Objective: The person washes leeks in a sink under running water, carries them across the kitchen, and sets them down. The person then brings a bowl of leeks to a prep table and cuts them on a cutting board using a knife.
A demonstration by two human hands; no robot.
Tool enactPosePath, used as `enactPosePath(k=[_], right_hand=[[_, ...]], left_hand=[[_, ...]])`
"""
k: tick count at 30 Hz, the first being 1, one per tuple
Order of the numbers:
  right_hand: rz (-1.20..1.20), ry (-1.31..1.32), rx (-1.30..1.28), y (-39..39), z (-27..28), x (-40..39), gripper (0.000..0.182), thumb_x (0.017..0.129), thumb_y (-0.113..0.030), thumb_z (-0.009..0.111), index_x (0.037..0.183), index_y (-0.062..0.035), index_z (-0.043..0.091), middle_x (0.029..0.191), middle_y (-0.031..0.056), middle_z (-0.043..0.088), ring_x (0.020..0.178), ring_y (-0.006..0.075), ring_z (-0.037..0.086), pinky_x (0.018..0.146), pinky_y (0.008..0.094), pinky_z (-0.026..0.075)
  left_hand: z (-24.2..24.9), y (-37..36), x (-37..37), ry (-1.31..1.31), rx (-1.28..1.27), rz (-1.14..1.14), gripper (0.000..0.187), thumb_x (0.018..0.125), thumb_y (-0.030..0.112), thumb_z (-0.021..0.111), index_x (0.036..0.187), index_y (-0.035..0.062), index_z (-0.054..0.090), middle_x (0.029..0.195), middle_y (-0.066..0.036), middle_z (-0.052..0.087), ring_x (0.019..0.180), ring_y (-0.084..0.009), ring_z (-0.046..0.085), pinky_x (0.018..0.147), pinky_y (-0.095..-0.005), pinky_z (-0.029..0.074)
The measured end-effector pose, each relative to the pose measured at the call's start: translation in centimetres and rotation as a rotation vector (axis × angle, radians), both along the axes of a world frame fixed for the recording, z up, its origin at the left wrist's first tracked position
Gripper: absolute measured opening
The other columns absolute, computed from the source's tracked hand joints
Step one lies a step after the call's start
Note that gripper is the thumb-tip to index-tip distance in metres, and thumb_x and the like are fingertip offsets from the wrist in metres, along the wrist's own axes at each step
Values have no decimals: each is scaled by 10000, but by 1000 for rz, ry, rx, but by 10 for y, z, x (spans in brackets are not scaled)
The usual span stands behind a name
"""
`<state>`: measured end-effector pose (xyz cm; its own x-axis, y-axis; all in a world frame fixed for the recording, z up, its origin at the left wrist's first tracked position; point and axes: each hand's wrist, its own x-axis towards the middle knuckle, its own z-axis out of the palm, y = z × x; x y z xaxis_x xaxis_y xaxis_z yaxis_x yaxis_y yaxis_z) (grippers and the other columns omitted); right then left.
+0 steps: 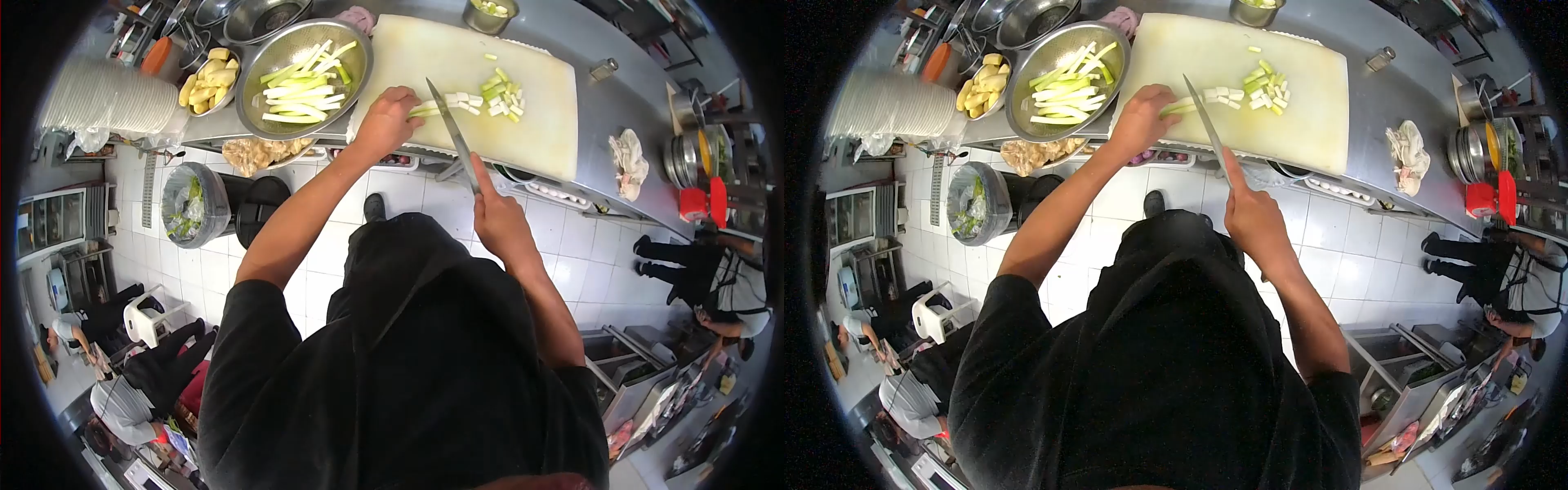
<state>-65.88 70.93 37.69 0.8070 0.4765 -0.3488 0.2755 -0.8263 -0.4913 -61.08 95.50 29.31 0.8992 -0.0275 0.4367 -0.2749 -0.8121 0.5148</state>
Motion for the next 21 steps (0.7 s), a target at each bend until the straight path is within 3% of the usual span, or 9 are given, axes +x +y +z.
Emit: enactPosePath(k=[12, 21], right_hand=[[40, -42, 41, 13, -38, 20, 681, 847, -98, 451, 1440, -260, 158, 712, 261, 600, 706, 438, 587, 693, 526, 448], [47, -20, 8, 2, 10, -5, 639, 862, -88, 429, 1432, -239, 183, 642, 253, 582, 632, 443, 579, 645, 533, 444]], left_hand=[[-1, 1, 3, 56, -37, -10, 221, 695, 77, 700, 892, -12, 650, 981, -151, 618, 919, -320, 579, 828, -383, 466], [-2, 6, -20, -97, -57, 108, 288, 653, 81, 734, 912, -14, 651, 985, -120, 587, 942, -302, 546, 833, -379, 451]])
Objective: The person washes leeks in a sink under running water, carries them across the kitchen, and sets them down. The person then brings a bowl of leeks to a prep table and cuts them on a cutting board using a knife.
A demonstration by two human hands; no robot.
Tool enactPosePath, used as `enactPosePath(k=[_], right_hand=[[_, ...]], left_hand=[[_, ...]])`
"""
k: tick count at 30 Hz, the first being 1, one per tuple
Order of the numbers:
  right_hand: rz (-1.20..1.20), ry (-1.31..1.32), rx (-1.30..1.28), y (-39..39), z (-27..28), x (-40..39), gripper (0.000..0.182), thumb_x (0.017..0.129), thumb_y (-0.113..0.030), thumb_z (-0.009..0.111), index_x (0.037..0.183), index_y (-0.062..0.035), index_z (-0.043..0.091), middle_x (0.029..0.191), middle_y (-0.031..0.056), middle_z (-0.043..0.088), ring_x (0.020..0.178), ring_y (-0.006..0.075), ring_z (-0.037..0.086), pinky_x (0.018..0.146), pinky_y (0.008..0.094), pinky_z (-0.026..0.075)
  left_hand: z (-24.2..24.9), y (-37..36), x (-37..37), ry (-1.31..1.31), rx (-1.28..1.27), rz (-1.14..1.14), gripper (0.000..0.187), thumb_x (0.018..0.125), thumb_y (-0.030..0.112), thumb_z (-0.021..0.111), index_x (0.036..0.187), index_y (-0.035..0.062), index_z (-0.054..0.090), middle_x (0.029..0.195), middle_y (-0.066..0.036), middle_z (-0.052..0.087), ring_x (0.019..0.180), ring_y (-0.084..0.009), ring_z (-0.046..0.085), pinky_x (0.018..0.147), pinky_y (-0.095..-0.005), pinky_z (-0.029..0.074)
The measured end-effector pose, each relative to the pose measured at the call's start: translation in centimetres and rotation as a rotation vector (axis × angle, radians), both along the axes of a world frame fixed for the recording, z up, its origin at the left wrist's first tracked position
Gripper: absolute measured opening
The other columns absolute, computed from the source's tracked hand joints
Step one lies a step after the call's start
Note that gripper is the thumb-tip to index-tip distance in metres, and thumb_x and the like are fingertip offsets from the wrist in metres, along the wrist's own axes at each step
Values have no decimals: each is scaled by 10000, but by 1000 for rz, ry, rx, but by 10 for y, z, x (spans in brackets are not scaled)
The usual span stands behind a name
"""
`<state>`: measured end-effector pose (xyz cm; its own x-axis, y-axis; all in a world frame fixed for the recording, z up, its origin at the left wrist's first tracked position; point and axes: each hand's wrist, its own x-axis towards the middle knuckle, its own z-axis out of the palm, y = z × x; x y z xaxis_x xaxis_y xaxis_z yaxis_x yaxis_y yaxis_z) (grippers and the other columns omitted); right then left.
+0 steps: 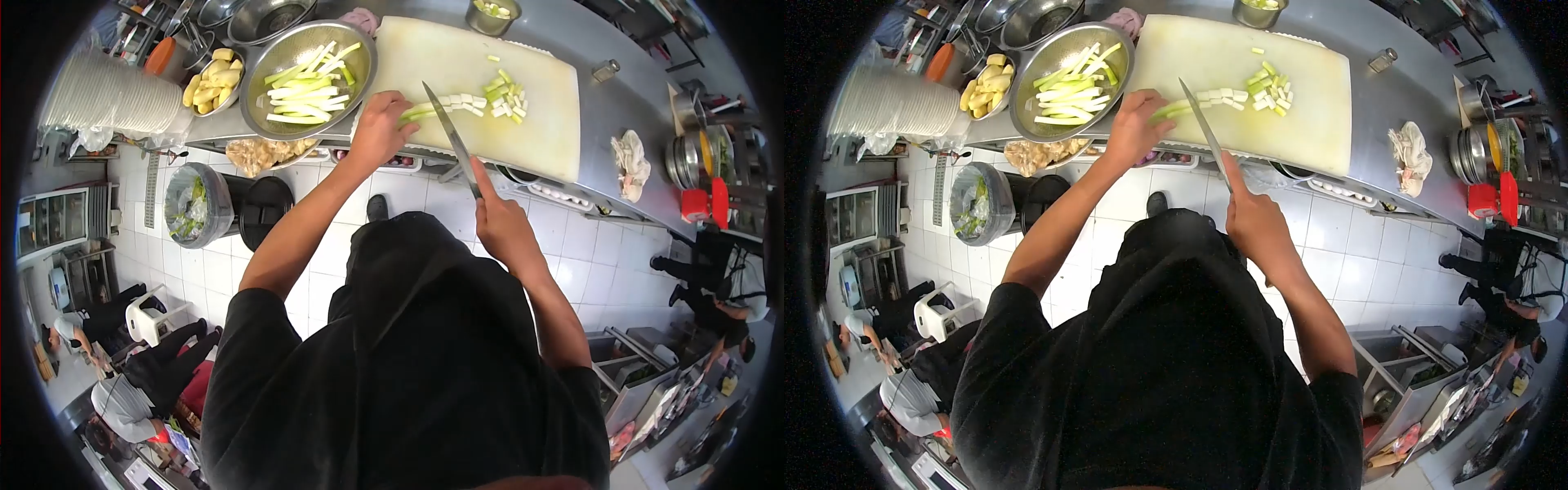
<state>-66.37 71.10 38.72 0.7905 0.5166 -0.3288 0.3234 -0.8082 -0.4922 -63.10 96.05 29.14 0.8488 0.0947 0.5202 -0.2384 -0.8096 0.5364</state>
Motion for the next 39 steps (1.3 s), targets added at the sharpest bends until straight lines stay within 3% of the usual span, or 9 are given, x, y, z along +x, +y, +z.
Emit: enactPosePath(k=[7, 19, 26, 30, 32, 34, 35, 39], right_hand=[[24, 1, -60, 2, -8, -6, 631, 858, -86, 436, 1427, -227, 202, 623, 232, 580, 591, 427, 572, 620, 520, 449], [-37, -26, 117, -4, -57, 17, 672, 860, -93, 438, 1438, -282, 152, 697, 253, 602, 689, 439, 584, 684, 530, 446], [-124, -148, 76, -26, -41, 51, 643, 879, -114, 425, 1442, -246, 142, 765, 271, 605, 738, 437, 586, 709, 520, 447], [-90, -35, 102, -32, -20, 34, 637, 883, -133, 421, 1440, -262, 140, 730, 262, 599, 706, 443, 579, 693, 517, 449], [-30, -95, 186, -36, -34, 19, 650, 878, -137, 432, 1440, -272, 133, 642, 269, 573, 621, 454, 569, 627, 533, 456], [-10, -54, 130, -36, -53, 7, 670, 869, -122, 438, 1442, -265, 122, 661, 272, 585, 621, 451, 575, 612, 532, 464], [6, -28, 76, -36, -70, 4, 672, 868, -120, 439, 1443, -268, 124, 675, 280, 589, 634, 455, 580, 626, 524, 469], [-37, 81, 61, -30, -51, 4, 657, 858, -136, 435, 1438, -285, 166, 763, 303, 594, 712, 453, 587, 699, 518, 461]], left_hand=[[-11, 2, 4, -4, -14, -31, 231, 690, 81, 722, 898, 5, 660, 948, -106, 606, 897, -291, 562, 798, -370, 463], [-9, -2, 9, 10, -21, -22, 200, 661, 51, 717, 846, 7, 655, 846, -119, 577, 831, -303, 558, 752, -388, 462], [-11, -32, 58, 43, -54, -23, 222, 694, 104, 706, 868, -17, 639, 869, -156, 576, 836, -327, 557, 760, -394, 454], [-7, -21, 38, 89, -2, 14, 201, 700, 69, 666, 878, -22, 635, 866, -174, 578, 848, -349, 554, 774, -412, 451], [-3, -11, 25, 96, 27, 57, 191, 702, 52, 646, 877, -22, 631, 866, -188, 578, 857, -361, 552, 778, -421, 449], [-18, 1, 16, 17, 93, 127, 186, 678, 3, 583, 853, -37, 633, 852, -227, 557, 840, -394, 542, 774, -462, 447], [-7, 0, 11, 108, 36, 150, 153, 682, 1, 576, 821, -51, 614, 838, -238, 549, 835, -404, 533, 759, -472, 439], [-2, -2, 5, 81, -7, 166, 194, 674, 8, 609, 863, -16, 640, 847, -213, 562, 820, -387, 539, 739, -453, 444]])
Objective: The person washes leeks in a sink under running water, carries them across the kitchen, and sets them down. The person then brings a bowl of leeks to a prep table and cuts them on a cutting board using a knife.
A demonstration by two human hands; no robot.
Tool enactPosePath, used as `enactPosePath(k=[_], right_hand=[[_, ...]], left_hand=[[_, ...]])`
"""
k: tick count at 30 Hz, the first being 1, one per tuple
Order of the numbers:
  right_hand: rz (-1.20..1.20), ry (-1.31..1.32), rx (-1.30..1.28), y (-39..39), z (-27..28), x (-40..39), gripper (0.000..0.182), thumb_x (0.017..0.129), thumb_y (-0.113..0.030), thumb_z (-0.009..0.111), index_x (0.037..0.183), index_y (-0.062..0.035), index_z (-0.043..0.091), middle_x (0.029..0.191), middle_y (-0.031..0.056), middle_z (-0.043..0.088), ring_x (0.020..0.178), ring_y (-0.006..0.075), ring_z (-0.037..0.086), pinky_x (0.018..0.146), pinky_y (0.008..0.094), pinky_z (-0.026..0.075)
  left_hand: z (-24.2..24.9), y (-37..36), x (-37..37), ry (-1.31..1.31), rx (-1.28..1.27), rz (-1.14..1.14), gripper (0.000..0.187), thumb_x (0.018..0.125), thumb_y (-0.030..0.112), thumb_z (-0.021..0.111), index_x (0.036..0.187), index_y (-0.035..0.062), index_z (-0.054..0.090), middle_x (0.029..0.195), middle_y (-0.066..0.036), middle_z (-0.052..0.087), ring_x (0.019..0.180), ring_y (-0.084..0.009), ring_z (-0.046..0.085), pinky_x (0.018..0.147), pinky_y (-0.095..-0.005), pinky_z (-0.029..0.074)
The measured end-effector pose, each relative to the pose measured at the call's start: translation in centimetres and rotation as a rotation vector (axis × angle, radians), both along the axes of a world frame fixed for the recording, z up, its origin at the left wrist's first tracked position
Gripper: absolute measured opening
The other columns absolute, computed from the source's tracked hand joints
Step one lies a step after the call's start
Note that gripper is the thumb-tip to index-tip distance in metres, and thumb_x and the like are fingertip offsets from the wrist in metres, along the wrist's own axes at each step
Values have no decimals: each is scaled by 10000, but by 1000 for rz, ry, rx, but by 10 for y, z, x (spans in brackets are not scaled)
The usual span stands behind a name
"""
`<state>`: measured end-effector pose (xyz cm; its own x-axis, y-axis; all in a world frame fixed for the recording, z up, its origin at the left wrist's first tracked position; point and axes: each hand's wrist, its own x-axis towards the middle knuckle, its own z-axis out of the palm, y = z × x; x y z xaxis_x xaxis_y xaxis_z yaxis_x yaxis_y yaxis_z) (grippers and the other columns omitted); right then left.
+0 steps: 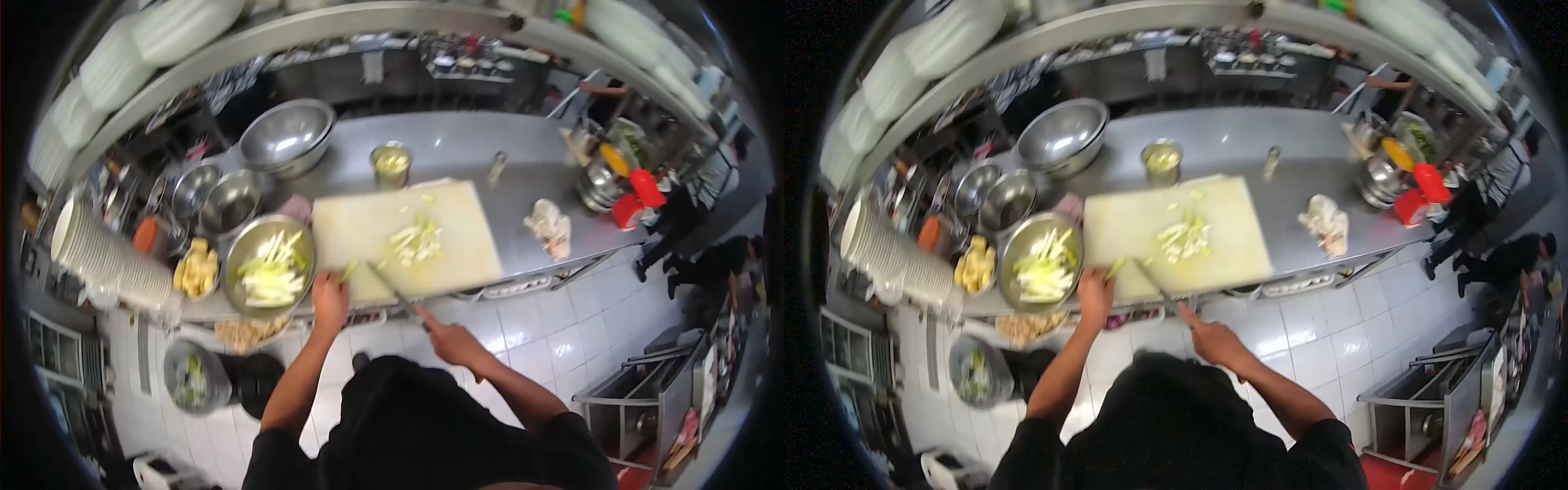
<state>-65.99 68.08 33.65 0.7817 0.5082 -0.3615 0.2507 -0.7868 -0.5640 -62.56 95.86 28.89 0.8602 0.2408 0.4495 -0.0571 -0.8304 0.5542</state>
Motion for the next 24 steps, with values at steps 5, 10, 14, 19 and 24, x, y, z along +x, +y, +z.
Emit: enactPosePath(k=[5, 10, 14, 19, 24], right_hand=[[-54, -113, 50, -10, -20, 17, 708, 830, -117, 435, 1444, -289, 127, 722, 299, 589, 699, 455, 584, 690, 545, 454], [-24, -174, -2, -17, -2, 12, 665, 853, -111, 438, 1438, -239, 148, 712, 283, 588, 681, 452, 572, 678, 537, 451], [-10, -172, -81, -12, 35, -1, 665, 869, -102, 443, 1443, -247, 140, 684, 255, 592, 688, 452, 570, 686, 522, 439], [36, -153, -111, -8, 41, -10, 678, 863, -100, 466, 1447, -236, 147, 645, 239, 582, 643, 430, 574, 664, 517, 451], [54, -180, -112, -4, 40, -12, 664, 873, -97, 449, 1445, -247, 146, 627, 242, 570, 626, 439, 559, 656, 525, 429]], left_hand=[[-12, 0, 10, -30, -5, -77, 189, 675, -4, 610, 861, -8, 640, 845, -211, 560, 828, -383, 537, 737, -451, 445], [-16, -14, 22, 69, 97, -131, 115, 688, 44, 620, 758, -33, 571, 831, -220, 554, 849, -392, 528, 781, -464, 429], [-7, -26, 25, -50, -37, -141, 132, 694, 27, 631, 819, -17, 633, 849, -162, 581, 821, -341, 571, 762, -411, 473], [-9, -29, 25, -95, -36, -168, 124, 688, 1, 630, 811, -15, 639, 843, -151, 583, 806, -332, 574, 747, -398, 481], [-9, -28, 25, -67, -43, -180, 125, 699, 6, 624, 821, -18, 643, 843, -148, 583, 825, -327, 573, 765, -396, 479]])
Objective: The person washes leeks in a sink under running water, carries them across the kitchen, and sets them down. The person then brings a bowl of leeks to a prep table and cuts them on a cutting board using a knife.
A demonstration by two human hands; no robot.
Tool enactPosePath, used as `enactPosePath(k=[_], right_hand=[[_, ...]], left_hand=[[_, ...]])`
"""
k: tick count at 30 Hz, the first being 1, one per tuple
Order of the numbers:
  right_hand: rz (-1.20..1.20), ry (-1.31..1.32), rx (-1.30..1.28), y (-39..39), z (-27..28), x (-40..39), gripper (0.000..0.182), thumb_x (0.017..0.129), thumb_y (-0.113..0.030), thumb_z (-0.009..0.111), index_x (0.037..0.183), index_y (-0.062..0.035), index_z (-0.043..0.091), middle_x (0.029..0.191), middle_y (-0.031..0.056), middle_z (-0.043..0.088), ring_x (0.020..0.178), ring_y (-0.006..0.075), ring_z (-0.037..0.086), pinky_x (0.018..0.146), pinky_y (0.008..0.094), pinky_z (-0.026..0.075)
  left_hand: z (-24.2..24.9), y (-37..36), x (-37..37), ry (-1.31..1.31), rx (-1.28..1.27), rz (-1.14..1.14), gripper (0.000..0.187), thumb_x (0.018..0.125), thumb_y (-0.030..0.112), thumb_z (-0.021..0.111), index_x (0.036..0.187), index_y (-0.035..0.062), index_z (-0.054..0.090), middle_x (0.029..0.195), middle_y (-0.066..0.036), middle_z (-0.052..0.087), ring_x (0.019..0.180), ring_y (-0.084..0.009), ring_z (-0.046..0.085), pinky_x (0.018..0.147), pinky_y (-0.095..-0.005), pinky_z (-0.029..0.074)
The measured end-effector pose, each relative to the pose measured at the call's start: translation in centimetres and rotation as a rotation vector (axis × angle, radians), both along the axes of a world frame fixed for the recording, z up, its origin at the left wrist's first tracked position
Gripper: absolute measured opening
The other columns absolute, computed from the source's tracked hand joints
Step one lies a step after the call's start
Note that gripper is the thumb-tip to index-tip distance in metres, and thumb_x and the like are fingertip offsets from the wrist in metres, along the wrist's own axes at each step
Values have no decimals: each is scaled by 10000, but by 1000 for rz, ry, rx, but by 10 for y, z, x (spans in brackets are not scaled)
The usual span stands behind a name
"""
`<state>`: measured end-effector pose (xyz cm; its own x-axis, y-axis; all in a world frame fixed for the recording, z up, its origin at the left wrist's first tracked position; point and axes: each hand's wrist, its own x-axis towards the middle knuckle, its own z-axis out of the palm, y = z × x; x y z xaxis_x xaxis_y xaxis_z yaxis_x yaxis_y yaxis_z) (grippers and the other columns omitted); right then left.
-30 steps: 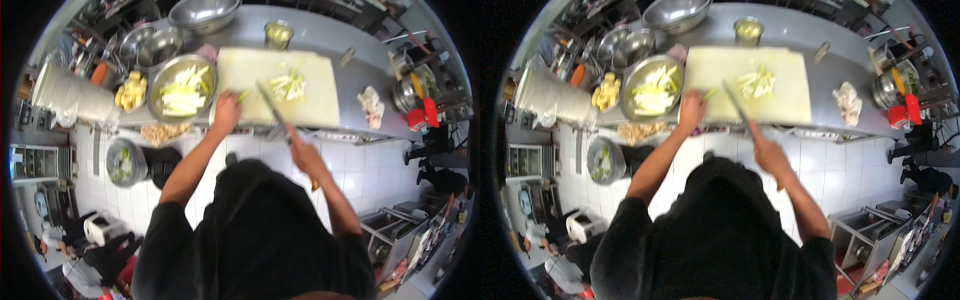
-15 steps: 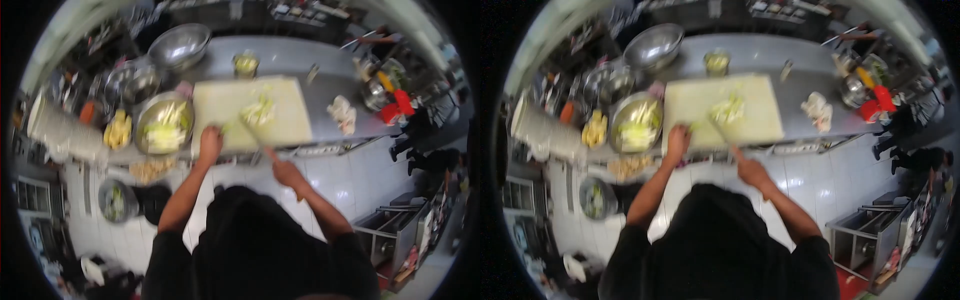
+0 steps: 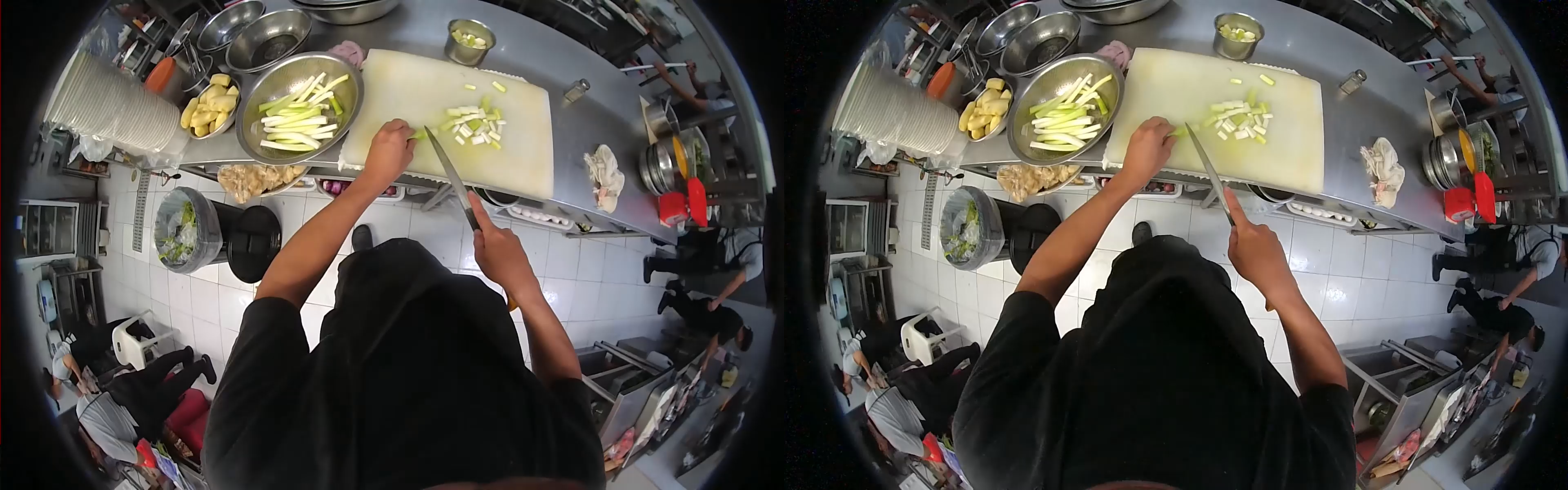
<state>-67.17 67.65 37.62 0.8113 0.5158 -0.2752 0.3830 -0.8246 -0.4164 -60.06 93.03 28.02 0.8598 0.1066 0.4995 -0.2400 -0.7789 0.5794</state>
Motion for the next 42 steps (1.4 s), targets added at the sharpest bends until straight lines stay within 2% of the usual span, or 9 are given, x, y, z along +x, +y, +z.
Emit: enactPosePath(k=[12, 15, 19, 21, 23, 26, 31, 33, 42], right_hand=[[-3, 54, -38, 12, -10, 4, 674, 866, -77, 444, 1445, -243, 143, 663, 262, 580, 655, 448, 561, 678, 529, 424], [-7, 55, 105, 17, -36, 14, 719, 821, -91, 483, 1443, -249, 156, 695, 266, 597, 679, 448, 584, 671, 535, 455], [-44, -24, 114, 9, -35, 28, 712, 826, -75, 462, 1441, -253, 151, 727, 268, 603, 703, 448, 586, 681, 524, 456], [-92, -90, 114, 7, -26, 29, 686, 835, -66, 449, 1438, -239, 172, 743, 247, 610, 682, 429, 584, 657, 509, 458], [-80, -108, 126, 6, -15, 30, 667, 842, -64, 441, 1436, -236, 193, 710, 230, 603, 654, 421, 577, 638, 500, 444], [-65, -56, 198, 12, 0, 20, 647, 853, -75, 437, 1436, -238, 208, 678, 224, 587, 638, 417, 574, 621, 496, 428], [-19, 100, 151, 16, -16, 8, 634, 874, -108, 434, 1442, -249, 189, 664, 238, 576, 640, 419, 569, 631, 488, 423], [-40, 145, 116, 17, -22, 7, 627, 891, -129, 425, 1446, -271, 172, 661, 247, 555, 656, 422, 553, 660, 473, 409], [-111, 107, 88, 9, -29, 18, 623, 889, -118, 428, 1446, -255, 184, 714, 258, 578, 687, 424, 569, 676, 474, 419]], left_hand=[[-4, 4, 3, -18, -21, -2, 112, 712, 21, 625, 812, -28, 630, 823, -153, 585, 806, -336, 572, 729, -410, 468], [-2, -2, 3, 21, -12, 5, 85, 694, 16, 623, 770, -20, 627, 819, -153, 582, 795, -335, 573, 742, -411, 475], [-5, -9, 15, 44, -54, 51, 57, 676, 6, 617, 729, -15, 610, 818, -163, 581, 785, -333, 574, 752, -418, 478], [-14, -17, 32, 0, 1, 59, 181, 680, 4, 640, 860, -9, 637, 851, -170, 587, 819, -354, 573, 748, -417, 470], [3, -30, 32, -116, -148, 36, 222, 673, -9, 634, 894, 8, 646, 919, -170, 595, 867, -359, 570, 789, -411, 468], [36, -23, 11, -70, -164, 18, 242, 664, -26, 622, 900, 19, 651, 960, -164, 598, 904, -352, 571, 820, -392, 468], [57, 81, -9, -54, 69, 203, 311, 651, -37, 614, 944, 47, 671, 959, -149, 608, 898, -318, 587, 835, -381, 470], [52, 128, -14, 70, 188, 296, 335, 612, -10, 609, 927, 66, 693, 931, -149, 609, 935, -327, 561, 861, -381, 458], [31, 165, -10, 391, 533, 83, 334, 642, 94, 654, 975, 93, 681, 991, -143, 603, 1014, -303, 534, 900, -378, 434]])
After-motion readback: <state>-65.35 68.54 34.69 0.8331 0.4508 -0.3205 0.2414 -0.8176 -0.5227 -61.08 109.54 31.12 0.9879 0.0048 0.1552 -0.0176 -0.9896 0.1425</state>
